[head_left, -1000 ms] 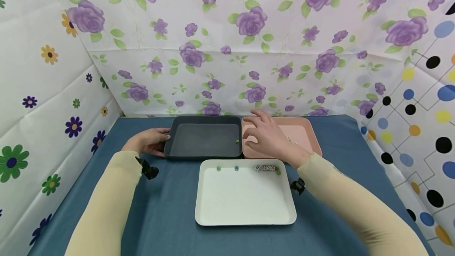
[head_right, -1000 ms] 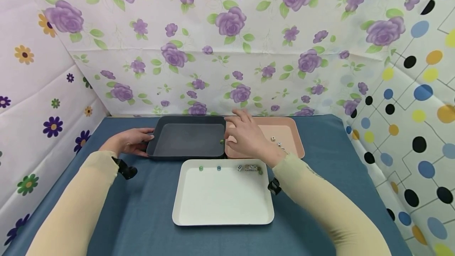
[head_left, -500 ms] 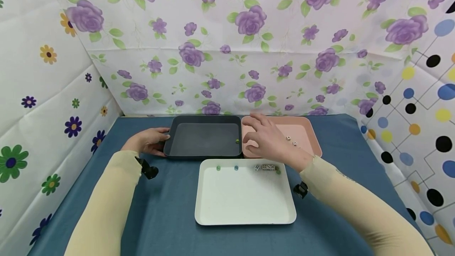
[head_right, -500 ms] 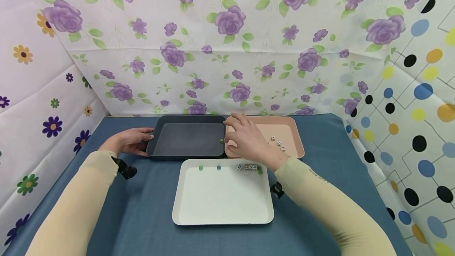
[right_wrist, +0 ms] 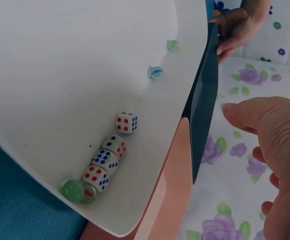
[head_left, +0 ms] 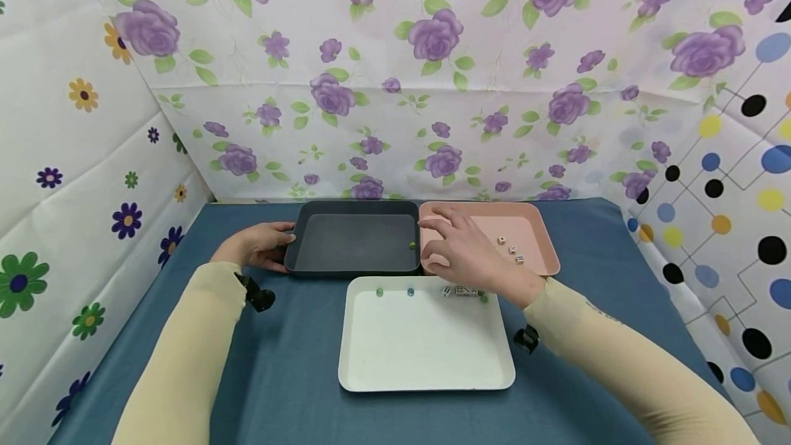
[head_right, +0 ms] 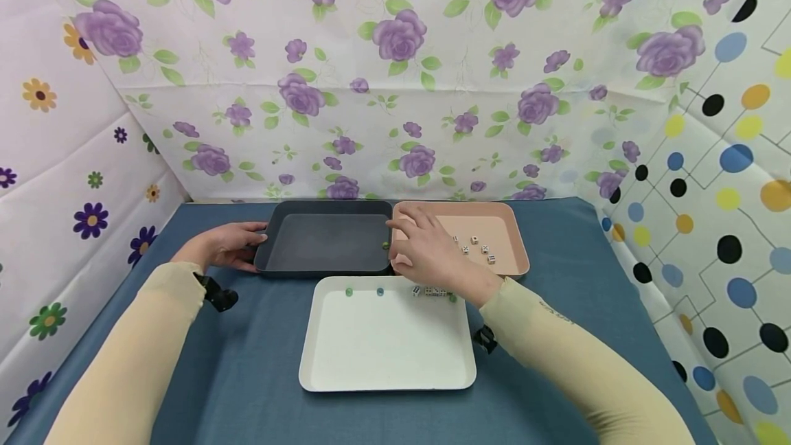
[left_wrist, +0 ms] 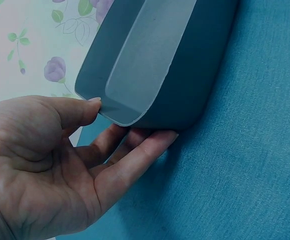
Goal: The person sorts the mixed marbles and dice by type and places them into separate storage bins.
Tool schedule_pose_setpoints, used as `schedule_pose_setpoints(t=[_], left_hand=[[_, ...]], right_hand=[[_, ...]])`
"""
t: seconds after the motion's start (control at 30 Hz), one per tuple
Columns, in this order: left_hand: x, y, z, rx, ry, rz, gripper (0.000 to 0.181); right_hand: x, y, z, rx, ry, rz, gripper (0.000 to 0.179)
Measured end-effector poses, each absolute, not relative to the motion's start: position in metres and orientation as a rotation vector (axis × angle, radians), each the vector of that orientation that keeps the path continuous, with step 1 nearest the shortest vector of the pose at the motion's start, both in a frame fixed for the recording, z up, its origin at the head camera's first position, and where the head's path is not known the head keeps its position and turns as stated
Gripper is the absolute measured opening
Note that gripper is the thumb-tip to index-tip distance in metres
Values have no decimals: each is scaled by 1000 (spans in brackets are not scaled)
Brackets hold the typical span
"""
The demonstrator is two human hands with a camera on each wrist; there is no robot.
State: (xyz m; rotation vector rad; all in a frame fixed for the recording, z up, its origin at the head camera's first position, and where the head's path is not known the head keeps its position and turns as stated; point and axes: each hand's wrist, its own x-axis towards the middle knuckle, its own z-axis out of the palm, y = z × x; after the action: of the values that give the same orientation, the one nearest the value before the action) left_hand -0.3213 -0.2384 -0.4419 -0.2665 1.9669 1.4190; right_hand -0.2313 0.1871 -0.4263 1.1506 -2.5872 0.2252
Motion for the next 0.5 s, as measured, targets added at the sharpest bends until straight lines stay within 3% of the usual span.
schedule_pose_setpoints(t=[0.5], left_hand=[[-322,-238,-443,-274,1968,1420,60]], right_hand=[[-225,186,-437,1191,-2578,214,9]])
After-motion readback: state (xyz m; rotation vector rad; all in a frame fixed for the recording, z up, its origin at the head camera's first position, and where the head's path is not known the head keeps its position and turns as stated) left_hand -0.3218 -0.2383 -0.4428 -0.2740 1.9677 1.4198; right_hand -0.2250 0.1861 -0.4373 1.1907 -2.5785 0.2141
